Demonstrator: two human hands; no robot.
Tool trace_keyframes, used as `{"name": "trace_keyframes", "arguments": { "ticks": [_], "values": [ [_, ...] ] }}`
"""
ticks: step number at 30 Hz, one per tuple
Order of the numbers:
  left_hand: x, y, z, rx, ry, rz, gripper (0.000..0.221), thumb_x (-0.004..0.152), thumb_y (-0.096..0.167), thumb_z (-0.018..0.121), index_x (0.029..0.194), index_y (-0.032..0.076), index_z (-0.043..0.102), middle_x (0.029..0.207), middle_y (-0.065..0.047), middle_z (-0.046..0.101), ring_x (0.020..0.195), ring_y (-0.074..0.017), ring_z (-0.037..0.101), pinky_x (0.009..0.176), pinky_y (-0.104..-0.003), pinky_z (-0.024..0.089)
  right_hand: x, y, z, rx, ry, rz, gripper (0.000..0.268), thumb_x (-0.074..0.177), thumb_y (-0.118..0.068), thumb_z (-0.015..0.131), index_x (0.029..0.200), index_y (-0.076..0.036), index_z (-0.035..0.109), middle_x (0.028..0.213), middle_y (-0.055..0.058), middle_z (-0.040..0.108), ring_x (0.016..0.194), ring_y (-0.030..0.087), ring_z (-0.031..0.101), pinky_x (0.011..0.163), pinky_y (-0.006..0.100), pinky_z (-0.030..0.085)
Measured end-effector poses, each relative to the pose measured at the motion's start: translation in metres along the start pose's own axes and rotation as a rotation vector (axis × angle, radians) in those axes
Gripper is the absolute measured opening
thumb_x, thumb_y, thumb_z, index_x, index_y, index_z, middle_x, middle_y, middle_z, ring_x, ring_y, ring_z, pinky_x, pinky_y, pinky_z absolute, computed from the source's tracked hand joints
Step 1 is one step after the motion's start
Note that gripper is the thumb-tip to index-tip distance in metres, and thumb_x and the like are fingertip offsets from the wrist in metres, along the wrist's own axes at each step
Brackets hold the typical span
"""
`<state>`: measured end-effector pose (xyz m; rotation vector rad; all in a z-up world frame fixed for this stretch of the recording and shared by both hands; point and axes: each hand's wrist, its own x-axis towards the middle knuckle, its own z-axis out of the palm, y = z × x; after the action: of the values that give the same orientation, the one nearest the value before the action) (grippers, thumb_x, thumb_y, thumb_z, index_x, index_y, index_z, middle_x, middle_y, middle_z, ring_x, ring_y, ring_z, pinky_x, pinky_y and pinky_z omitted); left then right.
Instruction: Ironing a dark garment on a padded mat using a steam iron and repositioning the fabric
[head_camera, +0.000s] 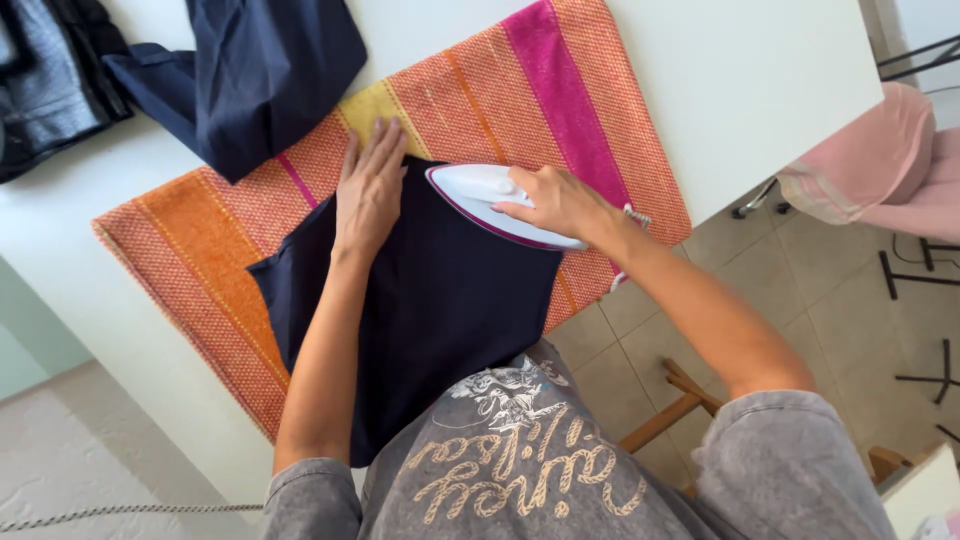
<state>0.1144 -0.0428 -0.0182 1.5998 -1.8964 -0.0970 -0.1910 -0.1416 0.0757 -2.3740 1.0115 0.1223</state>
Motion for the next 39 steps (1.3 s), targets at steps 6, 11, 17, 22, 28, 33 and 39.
{"name": "trace_keyframes", "arguments": {
  "ticks": [6, 11, 17, 22, 28, 33, 39],
  "values": [
    [-0.003, -0.022, -0.008, 0.037, 0.081, -0.190, 0.051, 0.100, 0.014, 0.085, 0.146, -0.001, 0.070, 0.158, -0.016, 0.063, 0.153, -0.0339, 0.050, 0.129, -0.051, 0.032, 0.035, -0.023, 0.001, 0.018, 0.013, -0.016, 0.045, 0.104, -0.054, 0.070, 0.110, -0.010, 0.062, 0.082, 0.032, 0.073, 0.080, 0.051, 0.076, 0.065, 0.055, 0.057],
    [-0.012, -0.026, -0.011, 0.157, 0.138, -0.266, 0.038, 0.100, 0.025, 0.084, 0.133, 0.011, 0.073, 0.137, -0.003, 0.063, 0.136, -0.0250, 0.057, 0.110, -0.043, 0.046, 0.067, -0.040, 0.007, 0.032, 0.030, -0.057, 0.045, 0.103, -0.054, 0.071, 0.109, -0.010, 0.064, 0.084, 0.029, 0.075, 0.081, 0.050, 0.077, 0.065, 0.052, 0.059],
    [-0.050, -0.022, -0.044, 0.242, 0.075, -0.335, 0.036, 0.098, 0.041, 0.085, 0.120, 0.019, 0.066, 0.104, 0.000, 0.056, 0.100, -0.0238, 0.059, 0.087, -0.042, 0.046, 0.083, -0.049, -0.006, 0.015, -0.018, -0.123, 0.048, 0.102, -0.055, 0.072, 0.110, -0.009, 0.065, 0.087, 0.034, 0.073, 0.082, 0.052, 0.076, 0.067, 0.055, 0.057],
    [-0.069, -0.034, -0.040, 0.290, 0.097, -0.387, 0.029, 0.102, 0.042, 0.082, 0.100, 0.022, 0.061, 0.090, 0.004, 0.060, 0.089, -0.0225, 0.063, 0.079, -0.040, 0.047, 0.096, -0.050, 0.012, 0.007, 0.034, -0.092, 0.045, 0.103, -0.052, 0.073, 0.108, -0.007, 0.066, 0.084, 0.031, 0.073, 0.082, 0.050, 0.077, 0.066, 0.055, 0.058],
    [-0.064, -0.035, -0.035, 0.219, 0.207, -0.428, 0.029, 0.102, 0.034, 0.082, 0.095, 0.021, 0.058, 0.085, 0.002, 0.059, 0.084, -0.0241, 0.063, 0.075, -0.040, 0.046, 0.084, -0.069, 0.006, 0.034, -0.046, -0.133, 0.049, 0.100, -0.055, 0.073, 0.110, -0.007, 0.068, 0.093, 0.037, 0.075, 0.088, 0.054, 0.077, 0.071, 0.057, 0.060],
    [-0.064, -0.029, -0.040, 0.158, 0.245, -0.404, 0.026, 0.106, 0.028, 0.079, 0.095, 0.019, 0.057, 0.085, -0.001, 0.059, 0.084, -0.0273, 0.063, 0.075, -0.041, 0.045, 0.117, -0.057, 0.035, 0.008, 0.143, -0.015, 0.048, 0.101, -0.056, 0.074, 0.107, -0.009, 0.068, 0.087, 0.027, 0.076, 0.085, 0.047, 0.079, 0.067, 0.053, 0.062],
    [-0.063, -0.031, -0.039, 0.224, 0.251, -0.381, 0.027, 0.103, 0.028, 0.080, 0.093, 0.018, 0.058, 0.085, -0.001, 0.058, 0.084, -0.0271, 0.062, 0.075, -0.041, 0.045, 0.085, -0.049, 0.029, 0.056, 0.089, -0.017, 0.045, 0.099, -0.053, 0.077, 0.116, -0.011, 0.072, 0.095, 0.028, 0.078, 0.094, 0.047, 0.079, 0.073, 0.053, 0.062]
  ]
}}
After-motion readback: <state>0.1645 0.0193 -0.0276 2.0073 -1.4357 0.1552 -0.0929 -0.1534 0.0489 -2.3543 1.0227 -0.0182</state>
